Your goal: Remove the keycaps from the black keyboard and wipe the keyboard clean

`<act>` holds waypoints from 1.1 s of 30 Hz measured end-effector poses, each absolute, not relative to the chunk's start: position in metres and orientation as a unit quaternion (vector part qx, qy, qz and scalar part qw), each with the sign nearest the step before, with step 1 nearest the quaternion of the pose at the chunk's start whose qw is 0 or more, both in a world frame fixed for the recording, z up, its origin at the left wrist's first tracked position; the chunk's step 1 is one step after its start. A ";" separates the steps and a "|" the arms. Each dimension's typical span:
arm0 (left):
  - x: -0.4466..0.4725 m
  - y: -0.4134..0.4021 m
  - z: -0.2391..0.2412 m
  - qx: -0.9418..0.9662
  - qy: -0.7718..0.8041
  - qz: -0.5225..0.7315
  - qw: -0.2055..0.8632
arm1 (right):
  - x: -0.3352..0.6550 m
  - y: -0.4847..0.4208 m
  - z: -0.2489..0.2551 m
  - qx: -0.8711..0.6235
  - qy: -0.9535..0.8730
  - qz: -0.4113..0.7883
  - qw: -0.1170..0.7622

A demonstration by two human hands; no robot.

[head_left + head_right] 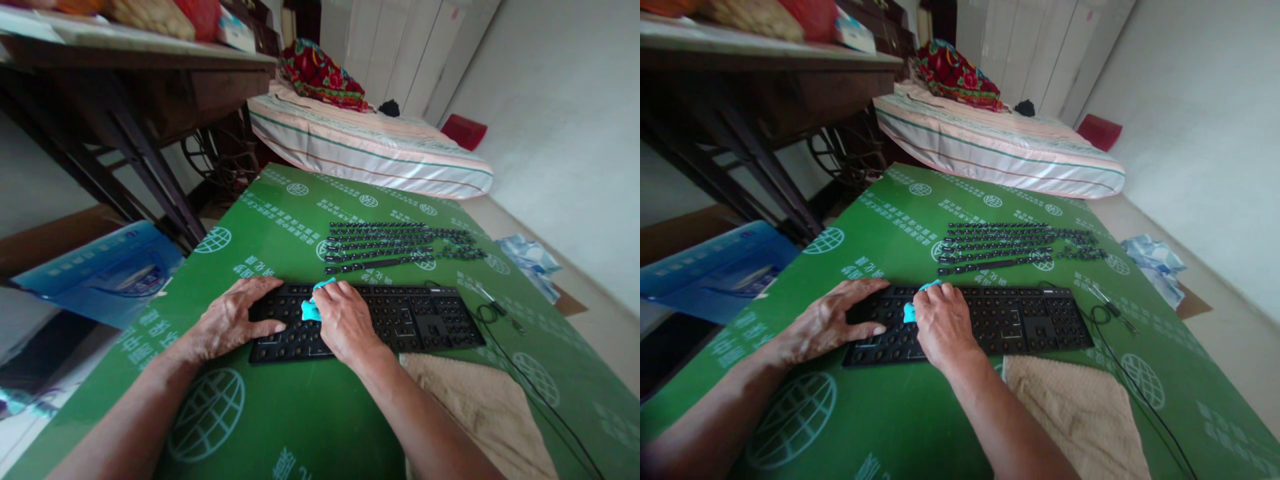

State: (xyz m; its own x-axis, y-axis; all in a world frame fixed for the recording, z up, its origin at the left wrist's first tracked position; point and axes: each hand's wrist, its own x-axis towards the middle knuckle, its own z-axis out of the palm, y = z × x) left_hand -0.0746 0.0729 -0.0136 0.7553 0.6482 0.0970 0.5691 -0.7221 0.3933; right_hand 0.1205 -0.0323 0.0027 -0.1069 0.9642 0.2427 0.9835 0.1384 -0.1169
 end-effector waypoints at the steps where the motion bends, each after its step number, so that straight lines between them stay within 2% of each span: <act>1: -0.075 0.073 -0.014 0.920 0.332 0.116 0.172 | 0.121 -0.034 0.003 -0.655 -0.743 -0.036 0.131; 10: -0.074 0.071 -0.011 0.911 0.344 0.115 0.195 | 0.167 -0.066 -0.003 -0.737 -0.662 -0.062 0.121; 13: -0.074 0.070 -0.011 0.910 0.347 0.115 0.196 | 0.173 -0.069 -0.005 -0.741 -0.646 -0.081 0.163; 17: -0.074 0.071 -0.011 0.908 0.354 0.116 0.192 | 0.151 -0.057 -0.011 -0.674 -0.705 -0.077 0.207; 24: -0.075 0.073 -0.013 0.913 0.347 0.119 0.177 | 0.137 -0.047 -0.018 -0.642 -0.739 -0.069 0.192; 33: -0.076 0.075 -0.016 0.909 0.346 0.132 0.190 | 0.167 -0.060 -0.013 -0.704 -0.687 -0.063 0.170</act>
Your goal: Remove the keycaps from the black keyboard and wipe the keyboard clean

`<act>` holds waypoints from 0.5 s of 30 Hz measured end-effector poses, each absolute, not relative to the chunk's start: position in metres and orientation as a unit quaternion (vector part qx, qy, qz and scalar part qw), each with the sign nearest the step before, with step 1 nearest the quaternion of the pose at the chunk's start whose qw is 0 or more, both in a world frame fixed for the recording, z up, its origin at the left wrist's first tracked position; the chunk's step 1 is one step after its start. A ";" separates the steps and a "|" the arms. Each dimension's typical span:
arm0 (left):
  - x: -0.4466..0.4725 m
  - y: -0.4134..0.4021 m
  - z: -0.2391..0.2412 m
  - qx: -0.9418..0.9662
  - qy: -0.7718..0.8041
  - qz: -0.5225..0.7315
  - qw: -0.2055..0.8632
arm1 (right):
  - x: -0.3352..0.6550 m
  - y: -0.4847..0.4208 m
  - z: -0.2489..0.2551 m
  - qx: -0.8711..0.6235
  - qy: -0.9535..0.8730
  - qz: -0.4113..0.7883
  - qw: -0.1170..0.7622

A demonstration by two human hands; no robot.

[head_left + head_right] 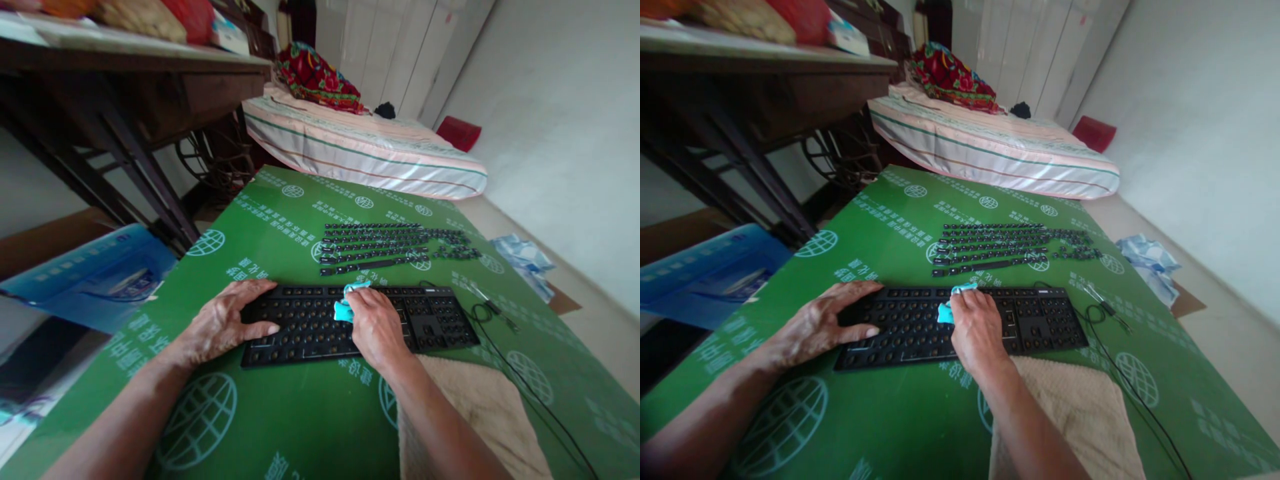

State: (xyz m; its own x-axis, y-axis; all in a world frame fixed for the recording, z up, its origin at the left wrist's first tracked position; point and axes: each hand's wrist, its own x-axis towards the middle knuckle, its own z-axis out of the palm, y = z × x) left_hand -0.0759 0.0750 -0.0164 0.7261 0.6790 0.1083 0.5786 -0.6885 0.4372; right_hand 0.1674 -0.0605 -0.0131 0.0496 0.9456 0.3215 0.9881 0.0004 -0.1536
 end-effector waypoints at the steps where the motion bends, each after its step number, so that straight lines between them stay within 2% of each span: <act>1: -0.076 0.075 -0.016 0.909 0.347 0.131 0.191 | 0.167 -0.058 -0.012 -0.702 -0.690 -0.061 0.166; 8: -0.074 0.074 -0.011 0.906 0.356 0.118 0.193 | 0.148 -0.048 -0.010 -0.689 -0.707 -0.072 0.142; 15: -0.074 0.075 -0.012 0.904 0.361 0.115 0.196 | 0.161 -0.055 -0.010 -0.678 -0.714 -0.059 0.164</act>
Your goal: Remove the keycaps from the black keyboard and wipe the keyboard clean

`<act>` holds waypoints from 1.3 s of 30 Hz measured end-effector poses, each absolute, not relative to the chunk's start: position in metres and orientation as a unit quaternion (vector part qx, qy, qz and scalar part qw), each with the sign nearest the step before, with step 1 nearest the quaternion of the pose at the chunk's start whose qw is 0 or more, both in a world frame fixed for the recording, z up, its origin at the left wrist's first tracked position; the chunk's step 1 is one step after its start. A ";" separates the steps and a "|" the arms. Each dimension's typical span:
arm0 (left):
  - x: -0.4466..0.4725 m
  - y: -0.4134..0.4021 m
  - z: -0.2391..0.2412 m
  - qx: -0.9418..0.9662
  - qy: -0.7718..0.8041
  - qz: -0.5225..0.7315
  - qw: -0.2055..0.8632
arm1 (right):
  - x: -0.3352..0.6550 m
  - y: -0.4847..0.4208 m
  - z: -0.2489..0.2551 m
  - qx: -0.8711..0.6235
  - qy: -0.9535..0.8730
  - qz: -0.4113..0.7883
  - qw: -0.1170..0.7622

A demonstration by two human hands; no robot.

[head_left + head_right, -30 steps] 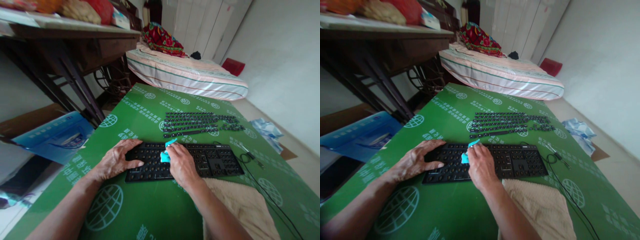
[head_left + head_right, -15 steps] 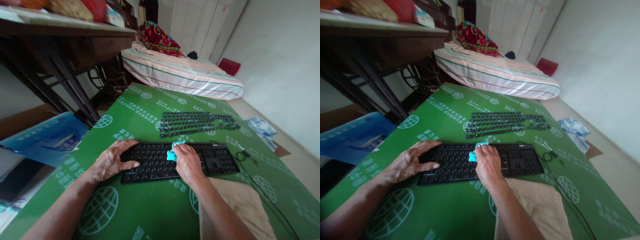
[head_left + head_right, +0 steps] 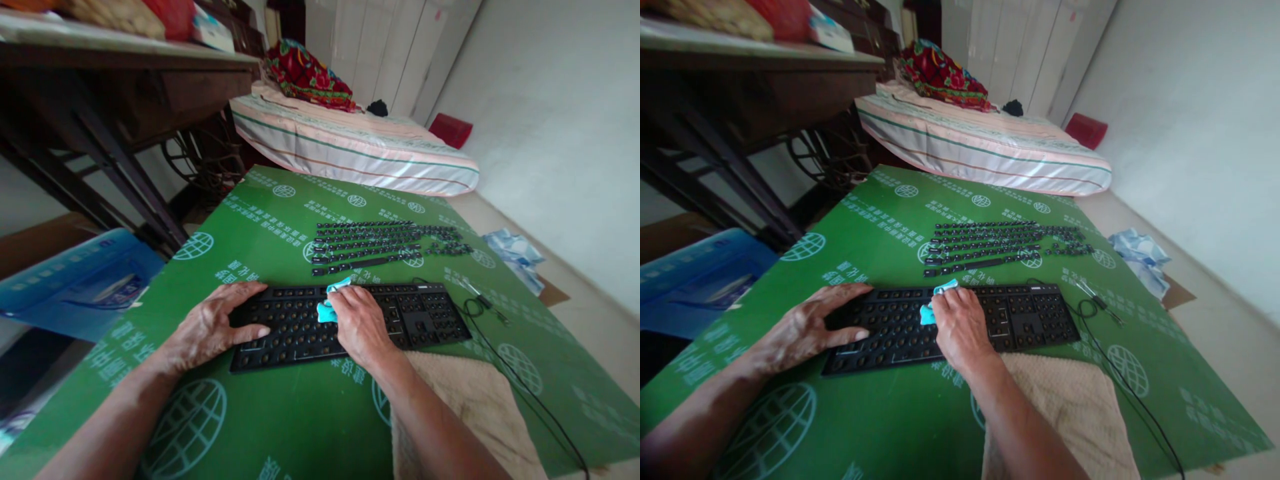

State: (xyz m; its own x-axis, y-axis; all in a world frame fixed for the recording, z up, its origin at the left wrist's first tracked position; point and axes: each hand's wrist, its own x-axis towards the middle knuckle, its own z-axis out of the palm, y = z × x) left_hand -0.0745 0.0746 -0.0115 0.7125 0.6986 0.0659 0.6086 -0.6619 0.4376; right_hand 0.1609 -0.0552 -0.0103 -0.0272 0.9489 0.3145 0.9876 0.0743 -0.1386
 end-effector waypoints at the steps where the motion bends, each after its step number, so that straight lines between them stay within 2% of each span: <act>1: -0.075 0.075 -0.012 0.904 0.362 0.114 0.197 | 0.165 -0.056 -0.010 -0.681 -0.712 -0.057 0.164; 13: -0.073 0.072 -0.008 0.903 0.361 0.116 0.203 | 0.201 -0.092 -0.011 -0.759 -0.627 -0.082 0.157; 21: -0.072 0.071 -0.006 0.903 0.364 0.116 0.197 | 0.181 -0.083 -0.006 -0.786 -0.609 -0.086 0.060; 39: -0.076 0.078 -0.015 0.901 0.367 0.118 0.197 | 0.158 -0.074 -0.010 -0.715 -0.683 -0.067 0.134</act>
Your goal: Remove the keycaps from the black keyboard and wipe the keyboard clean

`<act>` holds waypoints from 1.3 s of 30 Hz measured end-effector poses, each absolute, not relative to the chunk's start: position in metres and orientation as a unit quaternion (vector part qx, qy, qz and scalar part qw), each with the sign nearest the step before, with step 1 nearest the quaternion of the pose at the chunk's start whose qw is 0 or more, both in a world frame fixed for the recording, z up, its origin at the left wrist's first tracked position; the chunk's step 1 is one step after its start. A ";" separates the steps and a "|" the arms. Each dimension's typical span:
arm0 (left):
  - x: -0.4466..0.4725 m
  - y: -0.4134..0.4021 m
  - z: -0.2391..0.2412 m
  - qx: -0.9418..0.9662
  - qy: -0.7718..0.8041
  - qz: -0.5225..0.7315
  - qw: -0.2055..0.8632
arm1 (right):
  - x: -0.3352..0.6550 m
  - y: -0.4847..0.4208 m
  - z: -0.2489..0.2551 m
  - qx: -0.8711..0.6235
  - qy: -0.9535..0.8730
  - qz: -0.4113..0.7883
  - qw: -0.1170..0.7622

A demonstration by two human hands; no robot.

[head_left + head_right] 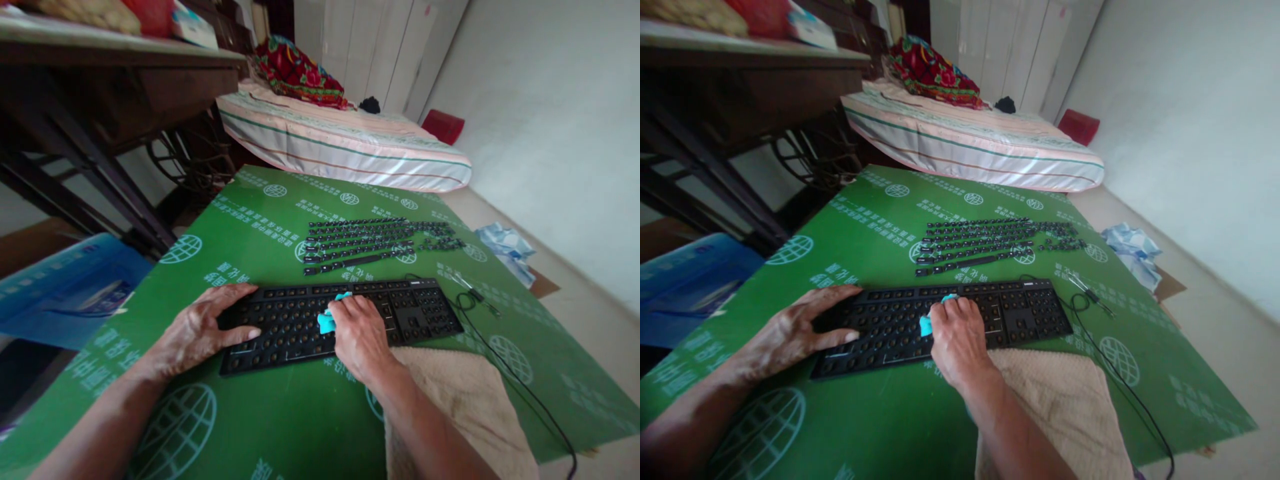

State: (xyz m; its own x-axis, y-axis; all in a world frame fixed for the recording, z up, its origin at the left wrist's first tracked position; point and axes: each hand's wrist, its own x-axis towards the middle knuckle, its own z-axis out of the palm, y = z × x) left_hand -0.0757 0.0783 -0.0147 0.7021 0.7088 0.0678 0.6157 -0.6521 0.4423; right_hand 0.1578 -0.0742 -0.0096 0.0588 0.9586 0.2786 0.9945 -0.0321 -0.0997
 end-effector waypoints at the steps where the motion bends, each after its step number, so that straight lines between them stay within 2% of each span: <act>1: -0.076 0.079 -0.016 0.901 0.367 0.118 0.198 | 0.161 -0.075 -0.009 -0.717 -0.681 -0.062 0.135; 12: -0.073 0.074 -0.011 0.901 0.367 0.114 0.200 | 0.187 -0.086 -0.002 -0.768 -0.631 -0.040 0.102; 24: -0.073 0.075 -0.012 0.904 0.365 0.117 0.191 | 0.162 -0.075 -0.007 -0.736 -0.664 -0.070 0.109; 39: -0.073 0.072 -0.011 0.903 0.363 0.118 0.198 | 0.153 -0.072 -0.003 -0.718 -0.684 -0.046 0.118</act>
State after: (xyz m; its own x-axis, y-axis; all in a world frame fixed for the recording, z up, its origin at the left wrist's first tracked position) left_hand -0.0727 0.0719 -0.0113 0.7081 0.7028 0.0687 0.6092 -0.6572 0.4438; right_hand 0.1532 -0.0716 -0.0030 0.0602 0.9721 0.2268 0.9936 -0.0366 -0.1068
